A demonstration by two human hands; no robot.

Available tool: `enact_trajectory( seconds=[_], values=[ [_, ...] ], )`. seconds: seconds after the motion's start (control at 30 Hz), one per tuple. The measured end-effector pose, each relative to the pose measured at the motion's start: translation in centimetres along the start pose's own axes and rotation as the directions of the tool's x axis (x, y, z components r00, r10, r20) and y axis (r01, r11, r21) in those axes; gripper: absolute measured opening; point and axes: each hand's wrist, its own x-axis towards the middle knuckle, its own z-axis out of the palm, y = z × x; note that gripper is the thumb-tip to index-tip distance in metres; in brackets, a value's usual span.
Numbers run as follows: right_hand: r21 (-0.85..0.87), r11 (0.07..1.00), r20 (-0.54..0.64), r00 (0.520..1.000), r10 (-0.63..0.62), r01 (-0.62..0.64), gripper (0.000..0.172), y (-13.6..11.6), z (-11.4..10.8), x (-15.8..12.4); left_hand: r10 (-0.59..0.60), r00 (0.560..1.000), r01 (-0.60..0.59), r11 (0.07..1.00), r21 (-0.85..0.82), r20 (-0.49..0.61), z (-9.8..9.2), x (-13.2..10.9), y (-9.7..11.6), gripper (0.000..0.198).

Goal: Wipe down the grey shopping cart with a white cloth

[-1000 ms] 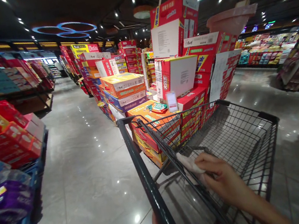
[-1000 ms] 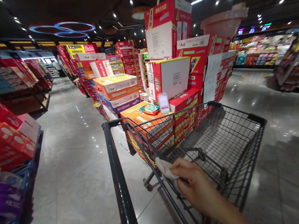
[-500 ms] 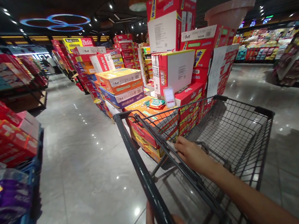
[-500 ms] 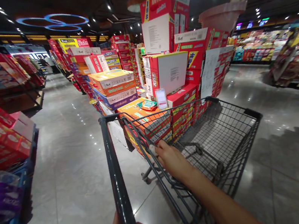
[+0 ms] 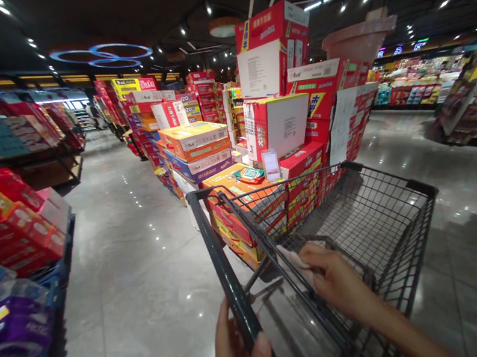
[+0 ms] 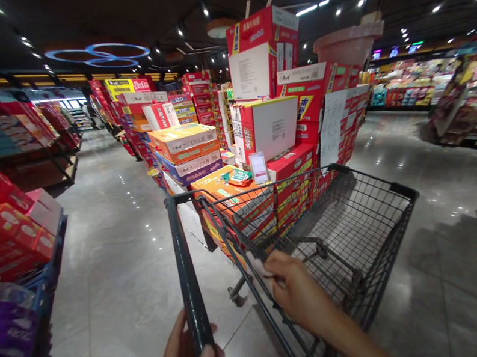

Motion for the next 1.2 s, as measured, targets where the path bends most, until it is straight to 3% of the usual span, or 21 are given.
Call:
enact_trajectory(
  seconds=[0.03, 0.07, 0.1, 0.17, 0.2, 0.23, 0.27, 0.33, 0.4, 0.47, 0.53, 0.7, 0.93, 1.07, 1.13, 1.2],
  values=[
    [0.017, 1.000, 0.000, 1.000, -0.003, 0.003, 0.022, -0.6, -0.3, -0.9, 0.121, 0.988, -0.110, 0.987, 0.121, -0.091, -0.5, 1.6, 0.6, 0.062],
    [0.034, 0.999, 0.016, 1.000, -0.007, 0.007, 0.022, -1.1, -0.8, -1.7, 0.265, 0.958, -0.229, 0.939, 0.258, -0.114, -0.9, 3.3, 1.4, 0.062],
    [0.048, 0.999, 0.039, 0.999, -0.015, 0.013, 0.022, -1.6, -1.4, -2.5, 0.370, 0.929, -0.329, 0.858, 0.394, -0.030, -1.3, 5.0, 2.4, 0.059],
    [0.074, 0.997, 0.083, 0.996, -0.027, 0.020, 0.022, -2.5, -2.5, -3.5, 0.568, 0.800, -0.570, 0.615, 0.545, 0.195, -2.0, 8.2, 4.5, 0.040],
    [0.080, 0.996, 0.092, 0.995, -0.039, 0.032, 0.022, -2.8, -3.0, -3.7, 0.606, 0.700, -0.702, 0.485, 0.521, 0.378, -2.2, 9.5, 5.5, 0.033],
    [0.080, 0.995, 0.085, 0.995, -0.058, 0.052, 0.023, -3.1, -3.4, -3.8, 0.609, 0.573, -0.817, 0.372, 0.441, 0.548, -2.4, 10.6, 6.4, 0.030],
    [0.072, 0.994, 0.063, 0.994, -0.088, 0.083, 0.024, -3.2, -3.5, -3.7, 0.559, 0.471, -0.882, 0.305, 0.360, 0.682, -2.6, 11.5, 7.2, 0.031],
    [0.034, 0.985, 0.008, 0.985, -0.172, 0.171, 0.028, -3.2, -3.2, -3.1, 0.508, 0.362, -0.930, 0.259, 0.262, 0.782, -2.8, 12.9, 8.0, 0.032],
    [-0.013, 0.964, 0.020, 0.964, -0.265, 0.265, 0.033, -2.6, -2.1, -1.9, 0.498, 0.313, -0.945, 0.247, 0.213, 0.809, -3.1, 13.9, 8.1, 0.032],
    [-0.053, 0.939, 0.096, 0.937, -0.335, 0.341, 0.037, -1.6, -0.7, -0.3, 0.510, 0.295, -0.950, 0.247, 0.191, 0.808, -3.3, 14.7, 7.7, 0.033],
    [-0.095, 0.918, 0.141, 0.918, -0.370, 0.384, 0.040, -0.4, 0.5, 1.7, 0.537, 0.308, -0.946, 0.261, 0.193, 0.786, -3.5, 15.4, 6.9, 0.036],
    [-0.071, 0.907, 0.043, 0.910, -0.413, 0.415, 0.037, 2.4, 2.0, 5.4, 0.646, 0.357, -0.930, 0.315, 0.190, 0.675, -3.0, 15.9, 5.0, 0.039],
    [-0.018, 0.919, 0.010, 0.919, -0.394, 0.395, 0.043, 2.4, 1.7, 5.1, 0.759, 0.326, -0.936, 0.342, 0.081, 0.564, -2.3, 16.2, 3.5, 0.030],
    [-0.017, 0.916, -0.162, 0.903, -0.398, 0.401, 0.043, 1.6, 1.4, 5.4, 0.770, 0.329, -0.935, 0.346, 0.076, 0.547, -2.0, 16.1, 3.1, 0.028],
    [-0.017, 0.932, -0.281, 0.893, -0.351, 0.361, 0.039, 1.7, 1.5, 6.0, 0.779, 0.334, -0.934, 0.351, 0.072, 0.531, -1.9, 16.1, 2.9, 0.027],
    [0.002, 0.961, -0.330, 0.908, -0.259, 0.276, 0.034, 1.9, 1.9, 6.6, 0.791, 0.336, -0.933, 0.355, 0.064, 0.511, -1.7, 16.0, 2.8, 0.027]
  ],
)
